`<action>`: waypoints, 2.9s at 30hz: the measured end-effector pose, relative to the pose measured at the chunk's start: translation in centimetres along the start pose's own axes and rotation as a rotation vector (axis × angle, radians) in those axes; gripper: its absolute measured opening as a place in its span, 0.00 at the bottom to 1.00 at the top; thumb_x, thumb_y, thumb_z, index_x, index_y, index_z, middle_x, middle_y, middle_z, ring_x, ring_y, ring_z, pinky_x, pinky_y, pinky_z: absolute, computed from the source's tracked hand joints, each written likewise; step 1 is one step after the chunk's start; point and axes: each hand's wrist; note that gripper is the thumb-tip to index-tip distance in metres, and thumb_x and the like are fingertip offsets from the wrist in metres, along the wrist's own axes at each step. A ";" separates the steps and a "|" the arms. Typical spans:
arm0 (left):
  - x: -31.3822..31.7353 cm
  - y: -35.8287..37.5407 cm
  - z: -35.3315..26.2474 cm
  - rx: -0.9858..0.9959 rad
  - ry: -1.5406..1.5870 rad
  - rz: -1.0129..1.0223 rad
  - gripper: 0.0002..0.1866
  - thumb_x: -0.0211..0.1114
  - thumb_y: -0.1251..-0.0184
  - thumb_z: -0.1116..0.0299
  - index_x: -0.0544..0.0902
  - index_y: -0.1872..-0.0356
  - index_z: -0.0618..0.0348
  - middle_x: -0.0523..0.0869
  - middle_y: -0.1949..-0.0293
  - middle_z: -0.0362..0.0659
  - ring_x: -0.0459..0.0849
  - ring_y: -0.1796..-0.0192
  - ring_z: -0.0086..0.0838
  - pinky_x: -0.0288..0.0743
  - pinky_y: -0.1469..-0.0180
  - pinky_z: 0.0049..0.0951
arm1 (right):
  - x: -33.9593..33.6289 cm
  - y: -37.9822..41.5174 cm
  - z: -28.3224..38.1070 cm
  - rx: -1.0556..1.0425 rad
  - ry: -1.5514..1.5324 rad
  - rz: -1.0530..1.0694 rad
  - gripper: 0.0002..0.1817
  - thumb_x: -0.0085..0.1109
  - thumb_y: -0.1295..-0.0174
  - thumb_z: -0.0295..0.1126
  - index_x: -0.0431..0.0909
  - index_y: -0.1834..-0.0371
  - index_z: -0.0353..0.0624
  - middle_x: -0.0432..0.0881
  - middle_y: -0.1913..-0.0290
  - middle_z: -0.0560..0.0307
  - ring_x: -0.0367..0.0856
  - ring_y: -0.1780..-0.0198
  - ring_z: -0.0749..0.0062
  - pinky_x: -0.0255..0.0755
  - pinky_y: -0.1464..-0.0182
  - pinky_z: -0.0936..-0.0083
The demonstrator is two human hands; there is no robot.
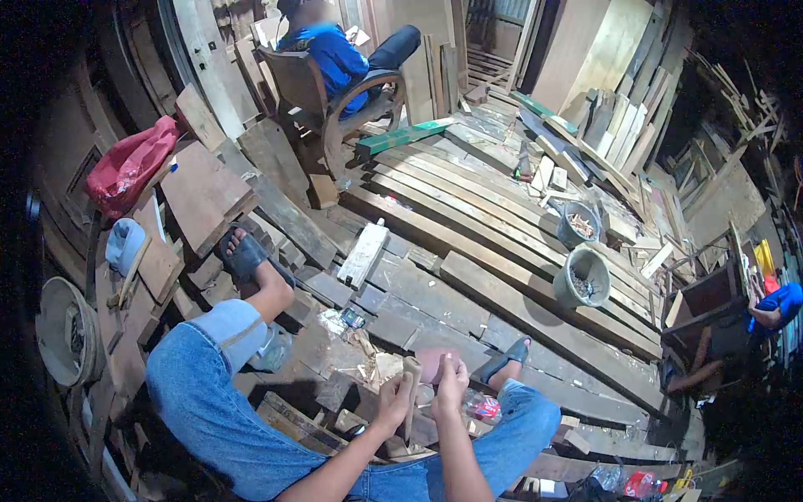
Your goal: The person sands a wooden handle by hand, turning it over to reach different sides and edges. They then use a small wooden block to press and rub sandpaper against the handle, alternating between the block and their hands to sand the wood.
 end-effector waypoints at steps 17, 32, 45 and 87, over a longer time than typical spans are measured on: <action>-0.1 -0.8 1.4 0.154 -0.062 -0.112 0.28 0.67 0.32 0.72 0.71 0.32 0.69 0.78 0.38 0.52 0.79 0.37 0.35 0.73 0.36 0.35 | 0.6 0.7 0.6 -0.028 0.070 -0.001 0.19 0.65 0.29 0.42 0.77 0.46 0.39 0.82 0.55 0.61 0.78 0.56 0.78 0.73 0.52 0.74; -1.0 -1.1 2.4 0.129 -0.149 -0.157 0.28 0.70 0.38 0.75 0.74 0.37 0.71 0.79 0.44 0.51 0.80 0.43 0.31 0.77 0.43 0.33 | 0.4 1.2 1.0 0.089 -0.140 0.033 0.18 0.66 0.30 0.41 0.76 0.45 0.42 0.84 0.54 0.56 0.85 0.55 0.71 0.82 0.58 0.67; -0.5 0.3 -0.8 0.288 -0.298 -0.112 0.32 0.62 0.40 0.81 0.71 0.31 0.70 0.80 0.42 0.54 0.81 0.44 0.35 0.76 0.41 0.37 | 2.4 1.0 -1.3 0.069 0.025 0.091 0.22 0.49 0.20 0.40 0.71 0.32 0.37 0.82 0.45 0.56 0.80 0.46 0.74 0.76 0.44 0.72; 1.0 0.7 -1.4 0.340 -0.530 0.146 0.26 0.52 0.26 0.72 0.71 0.28 0.66 0.81 0.37 0.64 0.79 0.32 0.52 0.71 0.31 0.42 | 2.2 1.4 0.3 0.170 -0.219 0.096 0.24 0.39 0.17 0.46 0.74 0.36 0.39 0.82 0.46 0.55 0.80 0.47 0.70 0.73 0.42 0.69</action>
Point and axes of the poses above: each hand's wrist, its own y-axis away from the middle knuckle, its own x-axis out of the palm, z = x × y
